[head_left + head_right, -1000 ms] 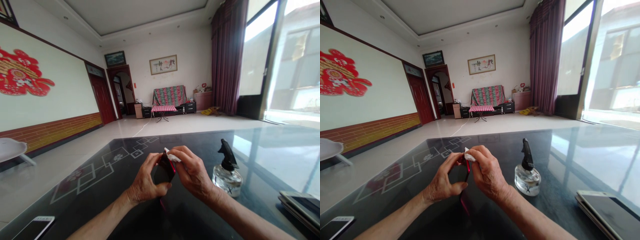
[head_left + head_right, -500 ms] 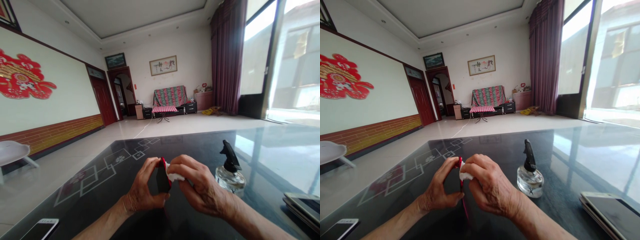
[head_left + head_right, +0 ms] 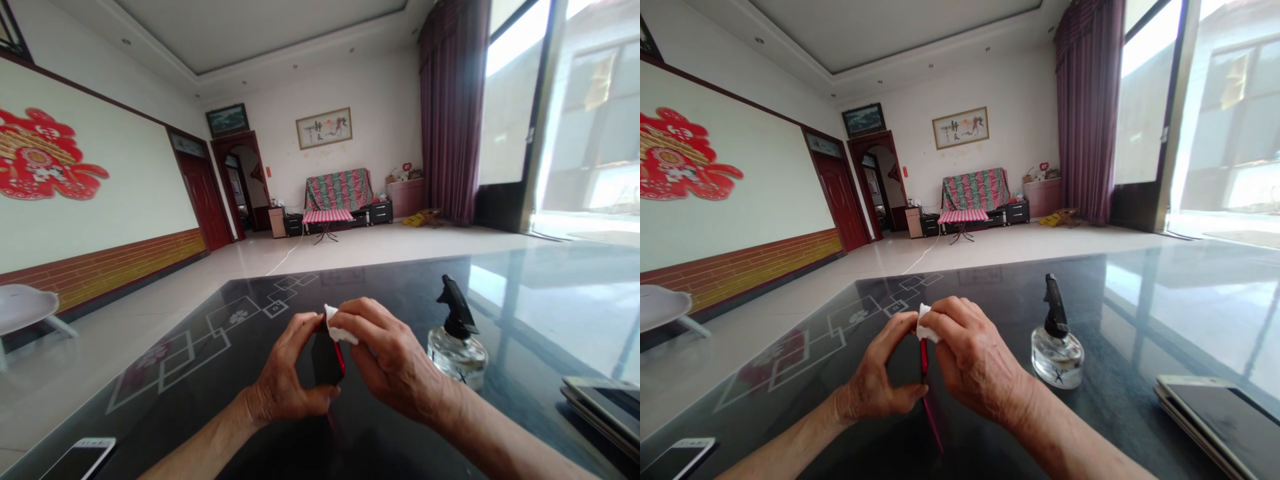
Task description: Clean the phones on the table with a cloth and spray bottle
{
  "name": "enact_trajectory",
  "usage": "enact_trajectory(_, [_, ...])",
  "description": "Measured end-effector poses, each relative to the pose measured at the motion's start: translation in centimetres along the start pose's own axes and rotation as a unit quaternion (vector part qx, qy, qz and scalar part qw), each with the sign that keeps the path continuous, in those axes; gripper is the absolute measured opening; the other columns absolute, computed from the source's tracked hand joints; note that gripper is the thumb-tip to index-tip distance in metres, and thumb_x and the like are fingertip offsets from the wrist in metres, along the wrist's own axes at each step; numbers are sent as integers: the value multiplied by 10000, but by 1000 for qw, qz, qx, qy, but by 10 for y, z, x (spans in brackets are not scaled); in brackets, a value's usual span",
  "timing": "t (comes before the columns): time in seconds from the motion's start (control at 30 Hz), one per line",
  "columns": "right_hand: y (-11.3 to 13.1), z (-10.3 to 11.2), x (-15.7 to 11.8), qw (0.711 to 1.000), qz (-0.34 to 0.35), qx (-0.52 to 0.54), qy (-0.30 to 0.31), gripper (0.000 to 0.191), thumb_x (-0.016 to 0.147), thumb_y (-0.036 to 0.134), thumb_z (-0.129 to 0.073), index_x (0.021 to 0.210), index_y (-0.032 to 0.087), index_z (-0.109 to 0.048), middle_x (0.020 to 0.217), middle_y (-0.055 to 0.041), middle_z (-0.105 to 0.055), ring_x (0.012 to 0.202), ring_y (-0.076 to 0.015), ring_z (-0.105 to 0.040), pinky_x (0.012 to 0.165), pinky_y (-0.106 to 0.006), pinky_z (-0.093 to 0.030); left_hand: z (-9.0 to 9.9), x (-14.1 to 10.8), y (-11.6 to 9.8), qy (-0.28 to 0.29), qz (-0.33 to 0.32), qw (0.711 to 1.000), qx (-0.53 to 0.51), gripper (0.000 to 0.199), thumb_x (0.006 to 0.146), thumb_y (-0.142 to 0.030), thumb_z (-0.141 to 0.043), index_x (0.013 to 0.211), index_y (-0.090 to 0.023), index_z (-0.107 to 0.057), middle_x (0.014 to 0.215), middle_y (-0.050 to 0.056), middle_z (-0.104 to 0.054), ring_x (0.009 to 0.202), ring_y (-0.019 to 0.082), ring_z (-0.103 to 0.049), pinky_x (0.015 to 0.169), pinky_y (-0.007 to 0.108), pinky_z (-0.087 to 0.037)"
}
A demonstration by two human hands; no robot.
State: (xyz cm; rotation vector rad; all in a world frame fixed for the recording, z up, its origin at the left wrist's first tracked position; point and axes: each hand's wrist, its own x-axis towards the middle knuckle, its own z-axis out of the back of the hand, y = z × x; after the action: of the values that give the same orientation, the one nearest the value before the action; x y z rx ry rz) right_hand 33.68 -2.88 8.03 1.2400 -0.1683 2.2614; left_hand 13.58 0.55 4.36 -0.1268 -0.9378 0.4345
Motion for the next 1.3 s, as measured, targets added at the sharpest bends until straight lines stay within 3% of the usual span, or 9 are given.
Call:
enact_trajectory(0.13, [-8,15,3,998,32,-29,50,310,752,31,-478,987,171,-625,948,-73,-609,859,-201,-561,812,-376,-478,0,-1,2,1,-9,1000,5,878,564,-203,-738,1350,-206,-347,1219,106,-462,1115,307,-491,965,438,-440])
enact_trajectory(0.3, [-11,18,4,998,-6,-52,-34,365,782,3,-426,1055,166,-606,1006,-76,-603,901,-190,-557,826,-352,-473,-1,1,-1,4,6,1000,0,853,563,-193,-724,1337,-200,-365,1213,109,-468,1108,310,-497,949,434,-449])
enact_trajectory(0.5, [-2,8,2,998,41,-38,24,336,802,42,-474,1090,165,-596,1038,-87,-595,928,-201,-546,848,-367,-482,1,3,-1,7,5,1000,-16,792,575,-228,-742,1298,-190,-421,1195,113,-495,1101,315,-505,958,445,-439])
enact_trajectory(0.67, [-14,11,0,995,23,-86,44,327,794,23,-464,1040,169,-621,979,-87,-608,898,-209,-552,827,-384,-483,1,1,1,-5,12,1000,8,845,559,-181,-721,1327,-201,-371,1209,108,-479,1079,303,-515,923,423,-466])
enact_trajectory(0.87, [-10,17,5,996,-24,-75,-35,384,782,-16,-436,1060,186,-608,1053,-74,-591,967,-197,-532,845,-348,-473,0,2,-1,3,22,1000,-5,825,567,-188,-724,1320,-190,-388,1199,105,-489,1083,297,-513,940,422,-457])
enact_trajectory(0.97, [-2,15,6,999,6,-51,-13,398,782,-7,-453,1082,206,-605,1074,-66,-590,994,-201,-518,874,-364,-464,1,4,-3,9,23,999,-32,785,567,-201,-733,1293,-186,-435,1190,99,-503,1084,296,-512,954,423,-446])
enact_trajectory(1.1, [-8,7,2,997,-14,-64,28,362,803,16,-455,1061,209,-622,1029,-71,-611,945,-212,-532,845,-387,-470,1,4,1,-3,64,996,-58,763,566,-156,-715,1286,-198,-468,1177,89,-516,1070,287,-521,937,401,-452])
enact_trajectory(1.2, [-19,3,-1,994,-77,-83,-8,364,803,5,-432,1044,198,-625,1016,-71,-619,928,-209,-555,829,-373,-474,3,2,9,-23,123,984,-130,692,606,-150,-681,1273,-207,-505,1149,73,-529,1072,276,-528,932,377,-451])
enact_trajectory(1.3, [-22,2,-2,992,-93,-78,-44,365,808,13,-432,1062,200,-615,1051,-65,-613,939,-195,-572,835,-341,-474,6,1,16,-24,190,952,-238,604,638,-209,-679,1230,-201,-562,1097,59,-555,1053,268,-537,919,361,-451])
